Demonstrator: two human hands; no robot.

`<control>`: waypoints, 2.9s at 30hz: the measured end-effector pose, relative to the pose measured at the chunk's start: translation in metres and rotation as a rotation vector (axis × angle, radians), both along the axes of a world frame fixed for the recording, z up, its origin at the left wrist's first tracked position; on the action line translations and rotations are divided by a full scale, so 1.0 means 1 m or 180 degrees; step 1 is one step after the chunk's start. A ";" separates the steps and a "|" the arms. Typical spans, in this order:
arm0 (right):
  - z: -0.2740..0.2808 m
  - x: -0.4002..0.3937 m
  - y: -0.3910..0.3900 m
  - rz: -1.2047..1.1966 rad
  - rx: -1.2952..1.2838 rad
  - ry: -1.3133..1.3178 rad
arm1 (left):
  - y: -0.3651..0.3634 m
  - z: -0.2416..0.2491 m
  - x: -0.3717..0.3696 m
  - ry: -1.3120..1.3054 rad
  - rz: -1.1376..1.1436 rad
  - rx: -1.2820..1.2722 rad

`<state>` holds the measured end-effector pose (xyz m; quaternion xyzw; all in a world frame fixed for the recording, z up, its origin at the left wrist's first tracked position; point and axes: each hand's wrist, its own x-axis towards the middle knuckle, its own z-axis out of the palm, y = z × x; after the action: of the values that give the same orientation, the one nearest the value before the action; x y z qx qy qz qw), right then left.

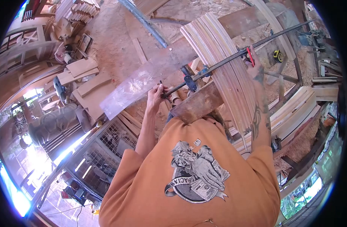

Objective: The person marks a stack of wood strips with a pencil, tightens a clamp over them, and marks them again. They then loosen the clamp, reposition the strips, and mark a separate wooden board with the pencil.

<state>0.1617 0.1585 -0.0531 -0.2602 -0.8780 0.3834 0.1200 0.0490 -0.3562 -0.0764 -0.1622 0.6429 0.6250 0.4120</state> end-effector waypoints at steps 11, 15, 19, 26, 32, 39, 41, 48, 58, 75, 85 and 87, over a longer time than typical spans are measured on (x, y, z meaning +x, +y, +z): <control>0.000 0.008 0.004 0.0089 -0.0110 -0.0015 | -0.001 -0.003 0.012 -0.0004 0.0036 0.0032; -0.002 0.007 0.002 -0.0026 -0.0283 -0.0083 | -0.011 -0.031 0.010 -0.0606 -0.0133 0.0209; 0.005 0.006 0.001 0.0054 -0.0262 -0.0127 | -0.003 -0.031 0.015 -0.1709 0.0615 0.0512; 0.007 0.006 -0.002 0.0047 0.0119 -0.0060 | -0.042 -0.057 0.063 -0.1042 -0.0203 0.0415; 0.009 0.005 -0.003 0.0115 -0.0021 0.0035 | -0.032 -0.024 0.075 -0.0768 -0.0331 0.0161; 0.000 0.009 0.001 0.0108 -0.0085 0.0010 | -0.008 0.051 0.046 -0.0879 0.0580 0.0682; 0.002 0.008 0.003 -0.0008 -0.0322 -0.0173 | -0.011 0.048 0.042 -0.0523 0.0328 0.0395; -0.021 0.013 0.018 0.0044 -0.0310 0.0035 | 0.013 0.054 0.035 0.3399 -0.0593 -0.1629; -0.004 0.007 0.004 -0.0105 0.0029 -0.0140 | 0.012 -0.027 -0.010 0.1361 -0.1234 -0.1589; 0.022 0.006 -0.012 -0.0349 0.0024 -0.0515 | -0.012 -0.011 0.094 0.0046 0.0041 -0.0290; -0.011 0.010 0.002 -0.0104 0.0069 0.0021 | 0.026 0.064 0.054 0.2023 0.0652 -0.0999; -0.011 0.010 0.004 -0.0094 0.0053 -0.0035 | 0.015 0.038 0.037 0.1960 0.0173 -0.0916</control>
<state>0.1722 0.1621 -0.0637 -0.2743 -0.8779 0.3728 0.1229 0.0864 -0.3412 -0.0382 -0.0394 0.8142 0.5583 0.1545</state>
